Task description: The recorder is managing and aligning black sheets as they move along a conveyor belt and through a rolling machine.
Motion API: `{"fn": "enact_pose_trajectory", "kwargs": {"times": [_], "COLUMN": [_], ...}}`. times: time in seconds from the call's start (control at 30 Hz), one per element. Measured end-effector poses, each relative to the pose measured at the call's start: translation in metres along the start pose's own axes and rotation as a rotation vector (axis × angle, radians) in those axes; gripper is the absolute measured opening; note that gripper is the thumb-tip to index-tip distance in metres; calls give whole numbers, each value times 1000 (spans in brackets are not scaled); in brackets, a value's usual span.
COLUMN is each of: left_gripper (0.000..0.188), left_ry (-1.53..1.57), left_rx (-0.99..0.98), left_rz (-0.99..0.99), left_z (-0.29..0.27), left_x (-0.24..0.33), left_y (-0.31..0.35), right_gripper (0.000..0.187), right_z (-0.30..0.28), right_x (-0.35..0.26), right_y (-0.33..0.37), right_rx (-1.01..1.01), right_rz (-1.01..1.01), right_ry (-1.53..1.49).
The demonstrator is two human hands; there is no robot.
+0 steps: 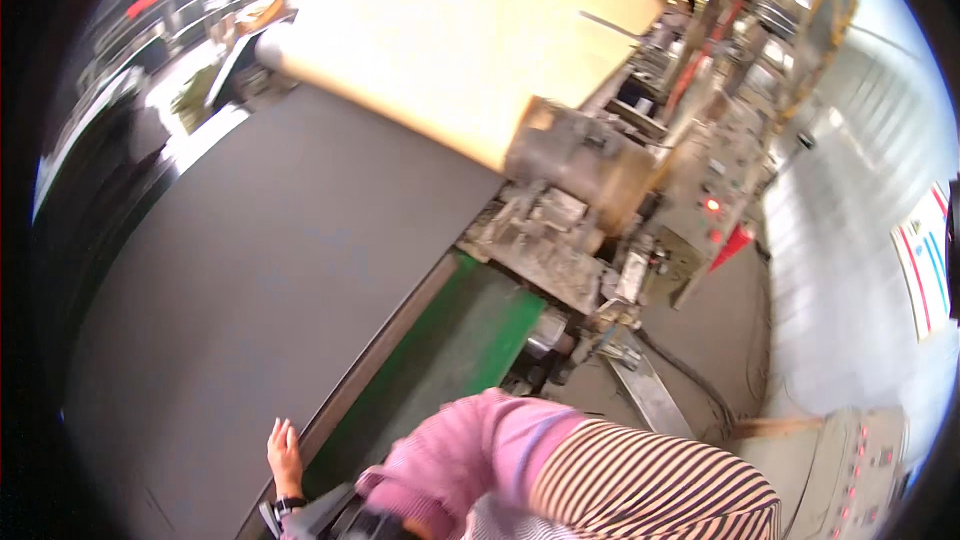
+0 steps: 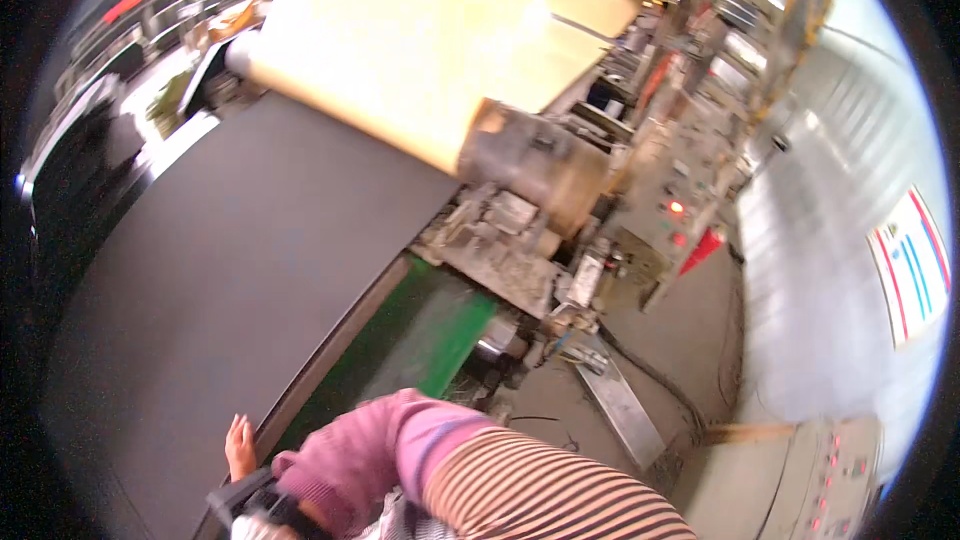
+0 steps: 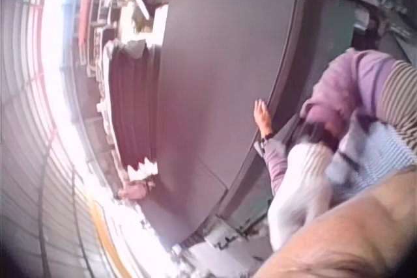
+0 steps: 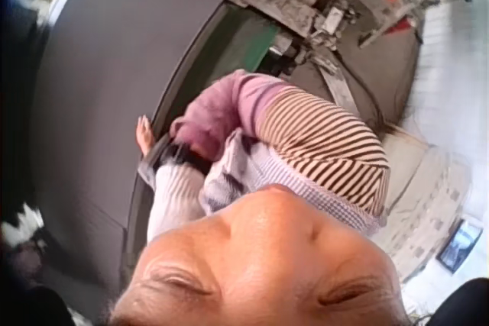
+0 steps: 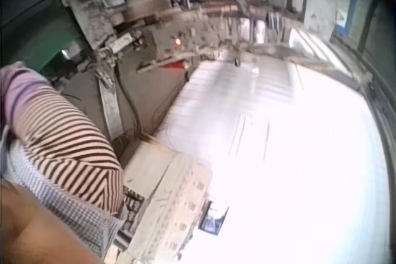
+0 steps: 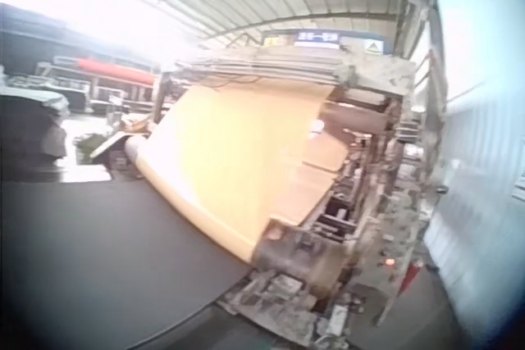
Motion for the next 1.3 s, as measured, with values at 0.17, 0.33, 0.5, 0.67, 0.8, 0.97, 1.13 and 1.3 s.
{"fn": "enact_pose_trajectory", "kwargs": {"times": [0.17,0.33,0.5,0.67,0.8,0.97,1.13,1.3], "left_gripper": [20,24,37,28,25,55,58,53], "left_ry": [-796,-675,-418,-320,-388,-460,-428,-383], "left_rx": [234,398,398,609,697,527,504,381], "left_rz": [-70,-237,-387,-196,-426,-914,-895,-809], "left_z": [-58,-69,-31,-49,-104,-128,-152,-166], "left_x": [-35,-40,-9,-14,-78,-151,-182,-192], "left_y": [29,60,37,23,29,59,66,78], "right_gripper": [26,23,22,19,23,27,27,26], "right_z": [8,5,22,3,-44,-66,-75,-92], "right_x": [30,22,53,80,117,167,183,184], "right_y": [28,99,147,186,201,209,233,244], "right_rx": [-78,665,1223,1087,704,700,717,590], "right_rz": [83,891,1316,1414,1172,1218,1268,1240], "right_ry": [-154,-98,-100,199,794,794,759,1097]}}
Point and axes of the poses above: each hand's wrist, its own y-axis away from the middle knuckle, its own z-axis out of the palm, x = y × z, the point moved 2 cm from there along -y, towards the middle knuckle, and after that the axes turned 8 degrees about -z, right-handed, at the moved point
